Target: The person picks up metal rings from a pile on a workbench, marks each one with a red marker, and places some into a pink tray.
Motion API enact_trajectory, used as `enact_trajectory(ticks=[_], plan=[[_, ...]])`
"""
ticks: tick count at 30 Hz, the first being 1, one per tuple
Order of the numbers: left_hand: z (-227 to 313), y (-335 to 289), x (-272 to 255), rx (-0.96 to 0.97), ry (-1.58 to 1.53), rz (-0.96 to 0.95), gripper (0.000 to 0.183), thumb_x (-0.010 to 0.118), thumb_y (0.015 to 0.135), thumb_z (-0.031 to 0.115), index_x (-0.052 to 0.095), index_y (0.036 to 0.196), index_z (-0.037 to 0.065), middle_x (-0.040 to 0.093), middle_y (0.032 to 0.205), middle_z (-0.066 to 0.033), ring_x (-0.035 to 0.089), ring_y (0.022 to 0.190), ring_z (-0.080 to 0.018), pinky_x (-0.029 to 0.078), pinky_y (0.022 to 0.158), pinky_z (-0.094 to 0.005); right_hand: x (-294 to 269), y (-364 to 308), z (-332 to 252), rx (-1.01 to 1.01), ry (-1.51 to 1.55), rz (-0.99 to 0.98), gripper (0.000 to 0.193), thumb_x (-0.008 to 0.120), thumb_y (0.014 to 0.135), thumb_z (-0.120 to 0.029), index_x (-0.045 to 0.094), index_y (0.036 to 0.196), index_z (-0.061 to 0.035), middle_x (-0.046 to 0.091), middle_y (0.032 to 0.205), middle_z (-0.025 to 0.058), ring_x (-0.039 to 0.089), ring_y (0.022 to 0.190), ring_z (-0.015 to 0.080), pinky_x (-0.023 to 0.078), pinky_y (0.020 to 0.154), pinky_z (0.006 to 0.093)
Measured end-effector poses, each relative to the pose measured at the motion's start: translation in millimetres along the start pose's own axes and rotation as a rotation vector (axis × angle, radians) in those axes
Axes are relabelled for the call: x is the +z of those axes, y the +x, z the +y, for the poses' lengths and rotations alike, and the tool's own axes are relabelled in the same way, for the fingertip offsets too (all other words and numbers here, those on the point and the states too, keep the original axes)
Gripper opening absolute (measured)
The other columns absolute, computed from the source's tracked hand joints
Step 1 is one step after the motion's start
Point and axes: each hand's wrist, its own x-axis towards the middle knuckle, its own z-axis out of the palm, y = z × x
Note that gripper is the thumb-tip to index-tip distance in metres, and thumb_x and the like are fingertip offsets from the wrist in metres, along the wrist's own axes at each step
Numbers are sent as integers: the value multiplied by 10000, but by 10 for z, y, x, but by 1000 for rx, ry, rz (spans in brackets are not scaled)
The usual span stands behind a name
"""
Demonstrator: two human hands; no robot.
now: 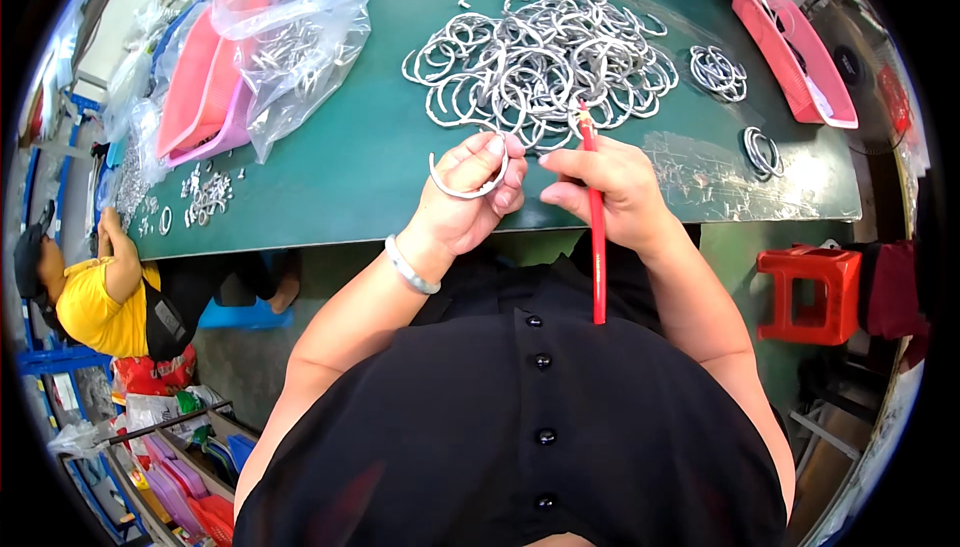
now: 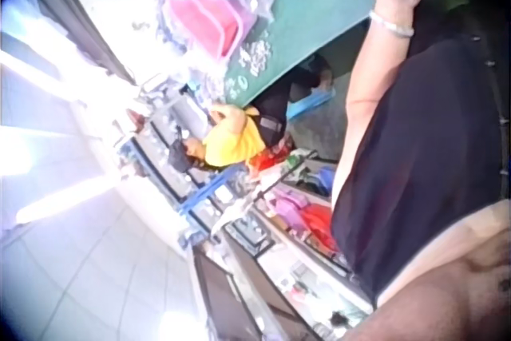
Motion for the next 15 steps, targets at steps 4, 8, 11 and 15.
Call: enact_trajectory(ticks=[4,8,11,15], plan=[[63,-5,-5,-65,-17,-49,147,472,905,184,534,898,50,508,679,-29,401,499,-73,326,468,-195,21,-121,123,51,-30,23,287,738,651,-127,620,901,-54,580,683,77,561,615,236,447,549,314],[88,-1,-36,-114,-93,-130,145,469,906,180,535,903,51,508,671,-27,394,486,-72,324,460,-195,32,-202,202,156,-42,0,258,725,662,-106,615,888,-43,590,698,95,571,626,245,455,559,318],[98,-9,-40,-118,-87,-137,152,464,908,183,537,908,50,510,670,-29,389,478,-73,323,459,-196,46,-202,209,152,-39,28,241,716,674,-96,612,884,-42,577,679,92,567,616,242,451,555,319],[148,-3,-71,-124,-90,-182,164,456,912,191,538,912,49,510,669,-27,391,478,-71,322,462,-196,65,-193,210,199,-35,46,235,711,679,-81,612,889,-44,556,649,83,556,590,235,440,540,315]])
